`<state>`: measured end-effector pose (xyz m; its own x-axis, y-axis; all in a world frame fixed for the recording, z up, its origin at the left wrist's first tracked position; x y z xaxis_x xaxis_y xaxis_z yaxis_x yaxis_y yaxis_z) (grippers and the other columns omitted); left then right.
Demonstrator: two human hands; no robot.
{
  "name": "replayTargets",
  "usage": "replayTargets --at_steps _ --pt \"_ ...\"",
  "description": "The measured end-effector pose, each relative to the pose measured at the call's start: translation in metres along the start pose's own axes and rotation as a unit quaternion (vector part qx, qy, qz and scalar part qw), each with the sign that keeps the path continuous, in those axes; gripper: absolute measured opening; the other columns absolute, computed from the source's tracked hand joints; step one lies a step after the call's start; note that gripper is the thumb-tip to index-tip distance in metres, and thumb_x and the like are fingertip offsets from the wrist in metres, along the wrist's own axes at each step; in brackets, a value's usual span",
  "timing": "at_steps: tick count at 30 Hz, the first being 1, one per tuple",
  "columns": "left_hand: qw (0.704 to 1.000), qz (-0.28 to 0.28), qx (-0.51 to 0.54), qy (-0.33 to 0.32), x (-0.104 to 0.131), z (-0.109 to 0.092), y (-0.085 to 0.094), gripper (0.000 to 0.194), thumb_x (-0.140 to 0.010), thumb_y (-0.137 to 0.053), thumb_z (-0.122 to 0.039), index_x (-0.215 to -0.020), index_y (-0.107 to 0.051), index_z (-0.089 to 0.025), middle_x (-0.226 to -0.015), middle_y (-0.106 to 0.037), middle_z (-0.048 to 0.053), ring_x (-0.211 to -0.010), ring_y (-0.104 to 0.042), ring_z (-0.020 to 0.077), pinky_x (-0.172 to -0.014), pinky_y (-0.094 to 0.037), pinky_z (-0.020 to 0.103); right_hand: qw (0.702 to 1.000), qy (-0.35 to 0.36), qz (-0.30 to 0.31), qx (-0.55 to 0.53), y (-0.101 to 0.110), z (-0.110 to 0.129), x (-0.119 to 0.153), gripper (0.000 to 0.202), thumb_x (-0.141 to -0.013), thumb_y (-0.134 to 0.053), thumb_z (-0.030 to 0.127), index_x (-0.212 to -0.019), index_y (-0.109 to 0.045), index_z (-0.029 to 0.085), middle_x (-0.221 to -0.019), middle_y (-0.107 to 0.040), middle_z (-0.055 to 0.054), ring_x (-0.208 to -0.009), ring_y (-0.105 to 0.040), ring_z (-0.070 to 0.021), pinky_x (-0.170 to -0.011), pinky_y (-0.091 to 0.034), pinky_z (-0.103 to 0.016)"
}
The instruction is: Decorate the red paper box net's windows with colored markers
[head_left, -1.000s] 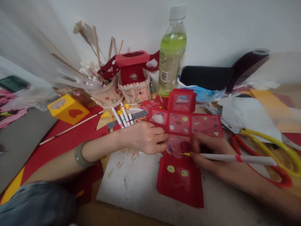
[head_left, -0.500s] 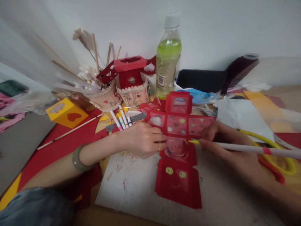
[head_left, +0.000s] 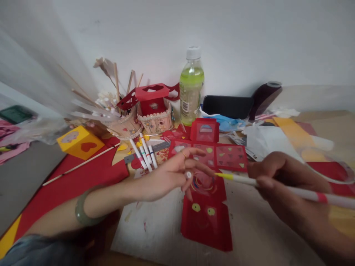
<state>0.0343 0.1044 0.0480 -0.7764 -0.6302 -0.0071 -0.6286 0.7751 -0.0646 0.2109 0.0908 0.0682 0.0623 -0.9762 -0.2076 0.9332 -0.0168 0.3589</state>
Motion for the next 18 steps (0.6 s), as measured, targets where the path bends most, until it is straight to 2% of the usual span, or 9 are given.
replayTargets --at_steps 4,8,12,15,18 --pt "0.999 0.034 0.001 0.04 0.006 0.004 -0.02 0.062 -0.076 -0.032 0.001 -0.131 -0.015 -0.021 -0.133 -0.043 0.016 -0.064 -0.053 0.0053 -0.055 -0.045 0.019 0.989 0.101 0.099 0.037 -0.017 0.022 0.006 0.023 -0.078 -0.065 0.029 -0.062 -0.048 0.024 -0.053 -0.052 0.005 -0.045 -0.045 -0.0105 -0.041 -0.034 -0.021" --pt "0.996 0.062 -0.008 0.065 0.008 0.007 -0.027 0.068 -0.078 -0.031 0.006 -0.134 -0.006 -0.023 -0.139 -0.036 0.018 -0.073 -0.056 0.0063 -0.058 -0.046 0.018 0.983 0.133 0.121 0.026 -0.024 0.032 0.006 0.02 -0.078 -0.065 0.027 -0.065 -0.05 0.024 -0.056 -0.056 0.005 -0.046 -0.05 -0.0098 -0.042 -0.039 -0.02" --pt "0.994 0.073 0.008 0.08 0.007 0.007 -0.029 0.072 -0.073 -0.031 0.009 -0.132 -0.009 -0.025 -0.139 -0.035 0.017 -0.094 -0.058 0.0118 -0.06 -0.047 0.018 0.974 0.166 0.151 -0.014 -0.031 0.038 0.007 0.021 -0.079 -0.063 0.024 -0.064 -0.048 0.024 -0.052 -0.053 0.007 -0.042 -0.048 -0.0081 -0.039 -0.037 -0.018" --pt "0.994 0.067 -0.009 0.087 0.007 0.006 -0.029 0.07 -0.071 -0.031 0.009 -0.132 -0.013 -0.023 -0.138 -0.037 0.017 -0.108 -0.055 0.0153 -0.062 -0.049 0.018 0.968 0.181 0.173 0.002 -0.037 0.038 0.009 0.02 -0.077 -0.066 0.023 -0.065 -0.049 0.024 -0.054 -0.058 0.007 -0.044 -0.052 -0.0088 -0.042 -0.039 -0.018" --pt "0.991 0.063 -0.084 0.083 0.009 0.003 -0.03 0.069 -0.07 -0.034 0.008 -0.131 -0.021 -0.02 -0.135 -0.041 0.014 -0.122 -0.046 0.0179 -0.079 -0.051 0.025 0.952 0.199 0.23 0.03 -0.046 0.036 0.014 0.018 -0.074 -0.071 0.025 -0.071 -0.054 0.025 -0.06 -0.063 0.006 -0.052 -0.058 -0.0106 -0.049 -0.044 -0.021"
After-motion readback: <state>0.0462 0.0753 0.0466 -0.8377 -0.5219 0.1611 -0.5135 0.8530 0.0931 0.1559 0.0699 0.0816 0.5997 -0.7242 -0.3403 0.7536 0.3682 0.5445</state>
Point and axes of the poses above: each hand's wrist, its own x-axis away from the middle knuckle, its own y-axis out of the back of the hand, z = x × y, the point moved 7 cm from there along -x, towards the middle knuckle
